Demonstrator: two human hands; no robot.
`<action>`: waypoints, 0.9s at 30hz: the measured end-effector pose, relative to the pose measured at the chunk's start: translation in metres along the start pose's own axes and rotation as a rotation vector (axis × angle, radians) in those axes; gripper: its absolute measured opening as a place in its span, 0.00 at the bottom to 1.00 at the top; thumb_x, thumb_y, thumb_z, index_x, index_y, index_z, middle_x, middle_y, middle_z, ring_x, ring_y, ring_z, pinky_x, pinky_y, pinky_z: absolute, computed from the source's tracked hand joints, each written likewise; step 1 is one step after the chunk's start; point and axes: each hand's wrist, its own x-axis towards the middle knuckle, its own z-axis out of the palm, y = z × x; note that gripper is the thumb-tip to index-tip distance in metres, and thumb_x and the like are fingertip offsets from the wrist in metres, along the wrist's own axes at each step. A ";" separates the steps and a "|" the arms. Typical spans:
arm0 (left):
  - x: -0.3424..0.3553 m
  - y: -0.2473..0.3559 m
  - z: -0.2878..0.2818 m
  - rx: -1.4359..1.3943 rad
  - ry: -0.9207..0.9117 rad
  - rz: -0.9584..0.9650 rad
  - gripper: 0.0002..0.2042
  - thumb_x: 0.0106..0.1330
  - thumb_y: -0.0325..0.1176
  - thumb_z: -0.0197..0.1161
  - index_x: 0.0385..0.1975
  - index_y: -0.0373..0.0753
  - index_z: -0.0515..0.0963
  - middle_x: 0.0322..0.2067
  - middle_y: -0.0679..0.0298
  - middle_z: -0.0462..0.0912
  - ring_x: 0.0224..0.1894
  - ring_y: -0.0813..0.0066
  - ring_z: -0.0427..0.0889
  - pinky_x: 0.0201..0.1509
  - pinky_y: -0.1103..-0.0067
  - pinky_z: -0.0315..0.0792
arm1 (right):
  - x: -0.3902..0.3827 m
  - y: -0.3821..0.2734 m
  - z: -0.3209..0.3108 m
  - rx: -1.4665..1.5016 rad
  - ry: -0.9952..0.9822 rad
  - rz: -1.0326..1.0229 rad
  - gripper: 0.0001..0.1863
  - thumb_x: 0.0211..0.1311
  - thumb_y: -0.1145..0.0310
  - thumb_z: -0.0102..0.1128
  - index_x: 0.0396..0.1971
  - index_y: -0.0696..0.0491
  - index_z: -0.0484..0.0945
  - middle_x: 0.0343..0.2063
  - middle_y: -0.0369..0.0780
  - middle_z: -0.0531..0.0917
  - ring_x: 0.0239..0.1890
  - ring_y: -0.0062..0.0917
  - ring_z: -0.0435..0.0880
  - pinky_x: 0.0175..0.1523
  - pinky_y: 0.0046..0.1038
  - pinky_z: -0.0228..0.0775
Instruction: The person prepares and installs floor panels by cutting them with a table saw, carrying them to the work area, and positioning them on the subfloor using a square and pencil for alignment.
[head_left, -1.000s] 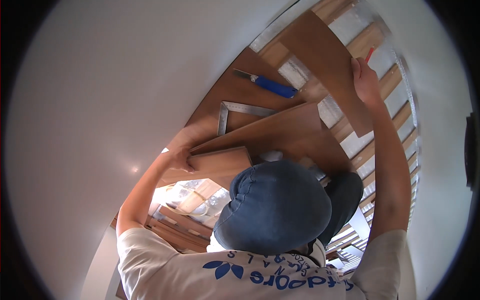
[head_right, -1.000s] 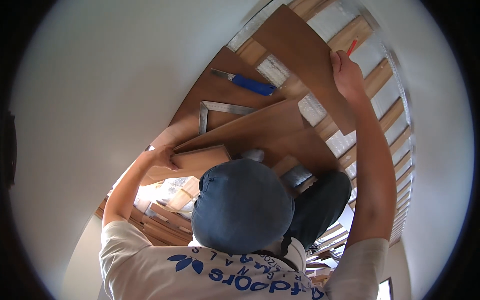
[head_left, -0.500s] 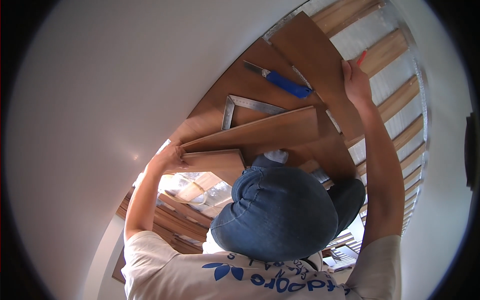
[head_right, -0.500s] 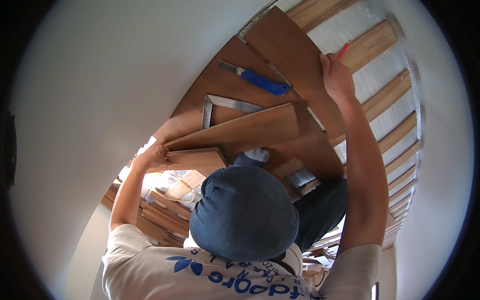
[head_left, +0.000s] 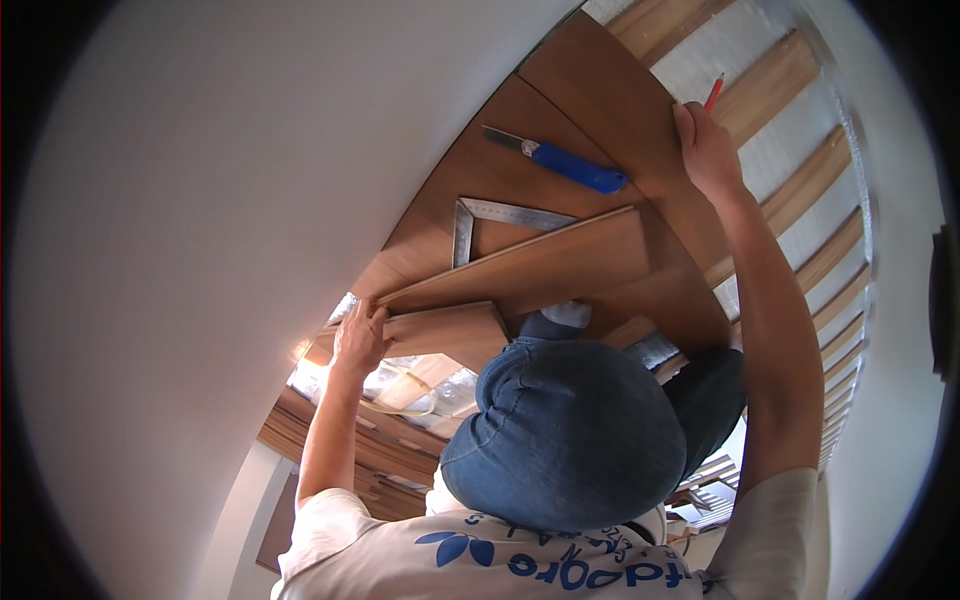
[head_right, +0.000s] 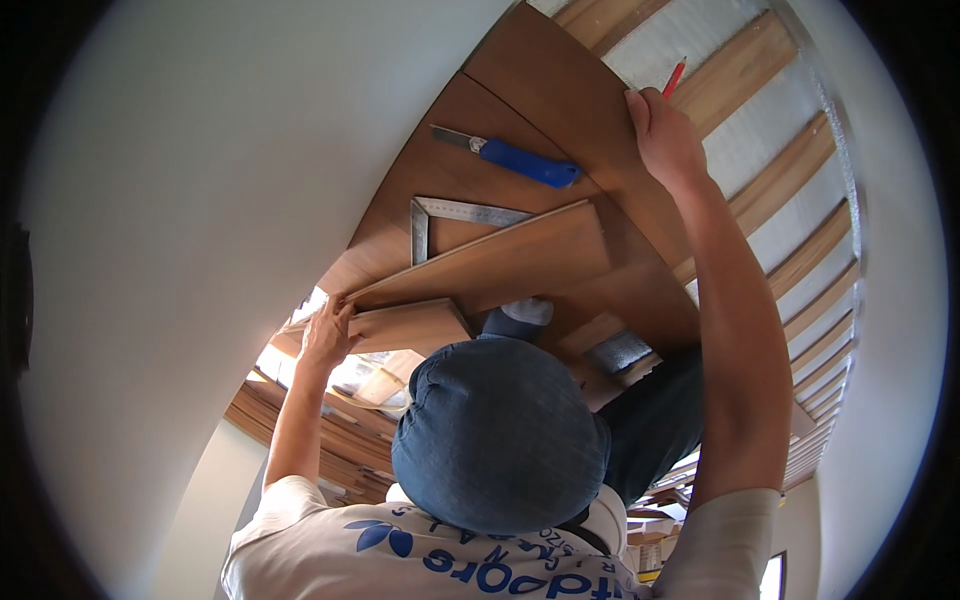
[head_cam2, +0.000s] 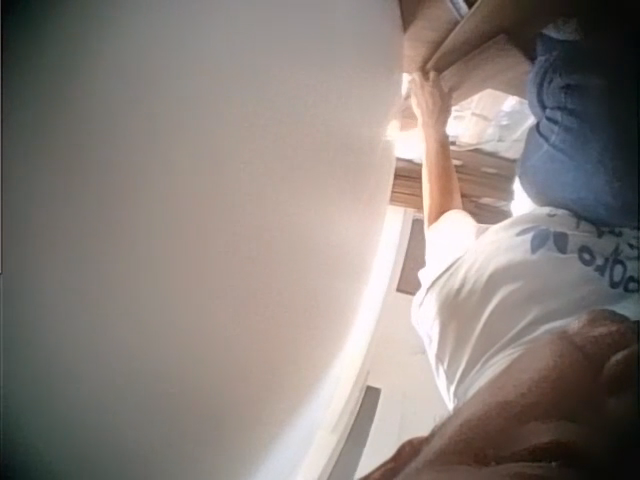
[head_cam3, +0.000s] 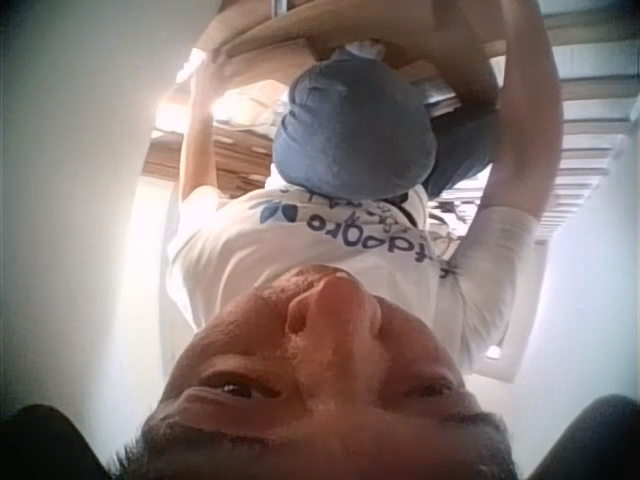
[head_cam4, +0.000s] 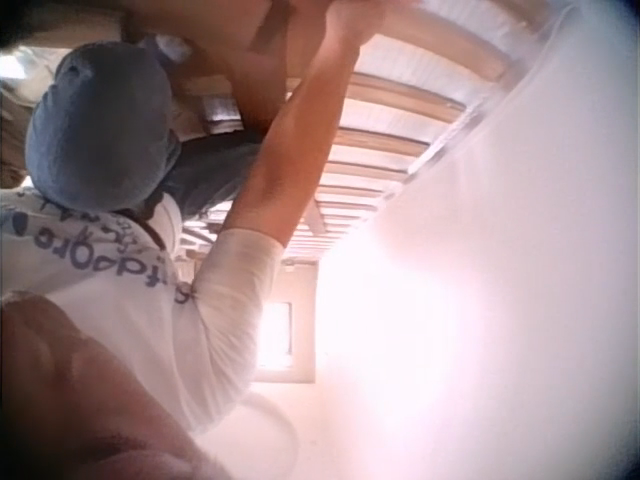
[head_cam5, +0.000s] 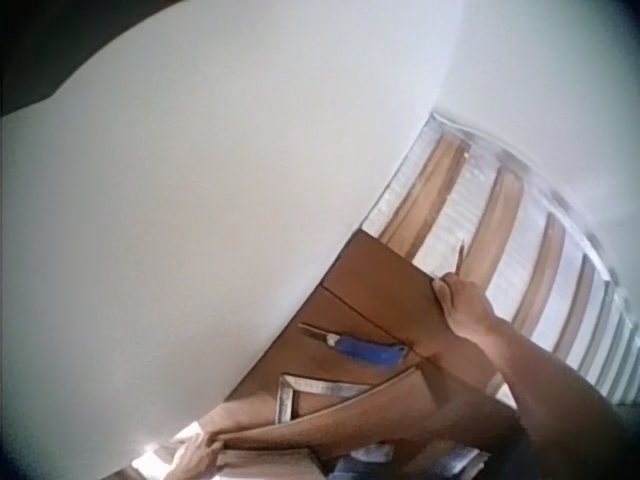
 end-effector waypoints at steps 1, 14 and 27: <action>0.001 -0.001 0.002 0.003 -0.009 0.001 0.29 0.51 0.34 0.83 0.54 0.36 0.80 0.61 0.52 0.75 0.60 0.48 0.79 0.61 0.60 0.77 | 0.001 0.000 0.001 -0.007 -0.007 -0.006 0.24 0.83 0.47 0.43 0.45 0.52 0.78 0.36 0.56 0.86 0.43 0.58 0.84 0.48 0.53 0.74; 0.036 0.069 -0.055 0.131 -0.024 -0.055 0.17 0.59 0.36 0.78 0.47 0.40 0.83 0.53 0.57 0.80 0.48 0.53 0.85 0.52 0.62 0.81 | -0.001 -0.002 0.001 -0.059 -0.023 -0.019 0.24 0.83 0.46 0.43 0.51 0.51 0.78 0.36 0.54 0.87 0.42 0.56 0.85 0.47 0.52 0.75; 0.226 0.263 -0.101 -0.297 0.871 0.648 0.13 0.63 0.34 0.73 0.46 0.44 0.83 0.47 0.60 0.81 0.53 0.57 0.81 0.56 0.64 0.76 | 0.003 -0.010 0.004 -0.088 -0.046 -0.029 0.23 0.84 0.46 0.42 0.49 0.50 0.77 0.37 0.53 0.87 0.43 0.55 0.84 0.47 0.51 0.75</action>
